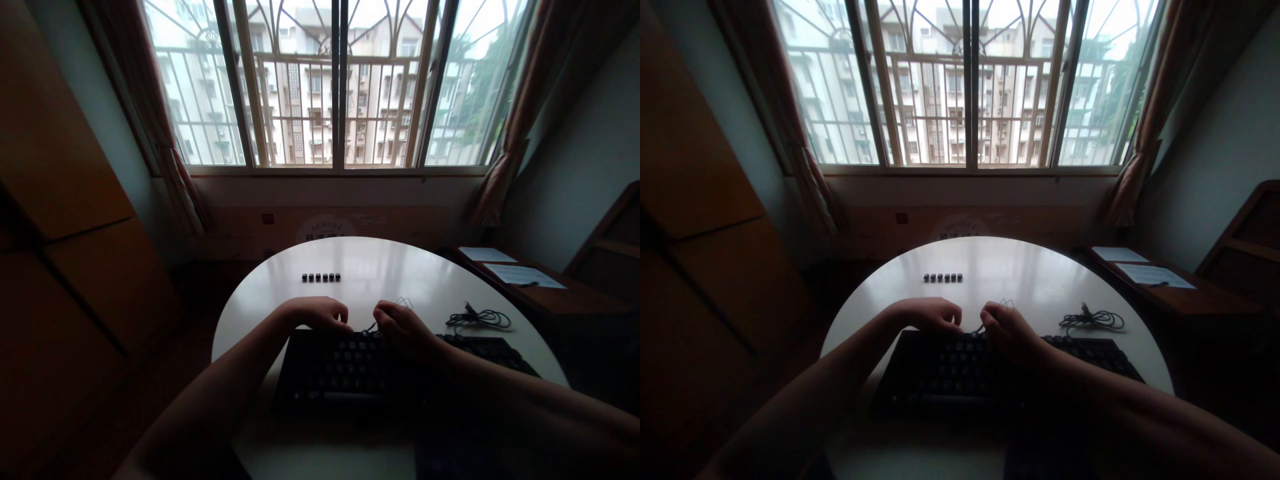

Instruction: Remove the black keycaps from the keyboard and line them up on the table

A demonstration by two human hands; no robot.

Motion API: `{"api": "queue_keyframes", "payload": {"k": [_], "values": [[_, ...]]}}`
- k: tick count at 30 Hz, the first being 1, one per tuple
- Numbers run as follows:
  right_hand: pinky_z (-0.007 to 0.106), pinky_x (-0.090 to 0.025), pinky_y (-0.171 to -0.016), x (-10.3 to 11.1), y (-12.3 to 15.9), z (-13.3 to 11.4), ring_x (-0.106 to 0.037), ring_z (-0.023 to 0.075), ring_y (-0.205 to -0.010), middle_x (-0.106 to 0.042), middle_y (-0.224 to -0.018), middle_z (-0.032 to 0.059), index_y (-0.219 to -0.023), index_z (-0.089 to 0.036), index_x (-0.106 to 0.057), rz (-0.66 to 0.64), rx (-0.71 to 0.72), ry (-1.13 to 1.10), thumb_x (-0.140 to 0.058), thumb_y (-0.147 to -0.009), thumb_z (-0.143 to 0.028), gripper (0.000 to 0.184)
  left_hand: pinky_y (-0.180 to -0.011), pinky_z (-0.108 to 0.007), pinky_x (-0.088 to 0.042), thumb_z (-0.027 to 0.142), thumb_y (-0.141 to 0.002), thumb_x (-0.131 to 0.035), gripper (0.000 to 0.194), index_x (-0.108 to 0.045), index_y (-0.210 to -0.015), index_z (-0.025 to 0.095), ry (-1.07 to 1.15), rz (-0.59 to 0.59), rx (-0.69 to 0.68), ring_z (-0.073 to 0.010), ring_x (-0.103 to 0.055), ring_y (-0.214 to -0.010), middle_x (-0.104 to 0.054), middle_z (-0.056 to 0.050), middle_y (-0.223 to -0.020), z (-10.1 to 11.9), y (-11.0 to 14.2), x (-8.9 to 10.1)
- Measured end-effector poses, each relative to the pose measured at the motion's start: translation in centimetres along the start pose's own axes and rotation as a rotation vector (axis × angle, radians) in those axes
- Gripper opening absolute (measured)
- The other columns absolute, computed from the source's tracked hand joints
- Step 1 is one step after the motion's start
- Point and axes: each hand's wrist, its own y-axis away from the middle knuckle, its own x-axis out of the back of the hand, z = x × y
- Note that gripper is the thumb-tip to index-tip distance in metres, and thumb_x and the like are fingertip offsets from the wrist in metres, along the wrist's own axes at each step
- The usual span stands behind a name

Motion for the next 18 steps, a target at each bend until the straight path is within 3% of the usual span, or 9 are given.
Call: {"api": "queue_keyframes", "payload": {"k": [10,18], "values": [[0.021,-0.033,-0.043,-0.2,0.2,0.0,-0.041,0.0095,-0.046,-0.046,-0.053,-0.0062,-0.075,-0.02,-0.047,-0.016,-0.01,-0.021,-0.044,-0.095,-0.042,0.03,-0.07,-0.027,-0.045,0.061,-0.078,-0.063,0.047,-0.068,-0.103,0.022,0.008,0.006,0.017,-0.0184,-0.062,-0.08,-0.069,-0.002,-0.092,0.1,-0.1,-0.1],[0.021,-0.035,-0.045,-0.1,0.3,-0.2,-0.045,0.0106,-0.049,-0.049,-0.056,-0.0044,-0.075,-0.02,-0.048,-0.006,0.015,0.061,-0.042,-0.096,-0.04,0.03,-0.067,-0.026,-0.045,0.051,-0.078,-0.067,0.039,-0.069,-0.103,0.02,0.052,0.004,0.027,-0.0174,-0.062,-0.077,-0.069,-0.003,-0.091,0.9,0.2,-0.1]]}}
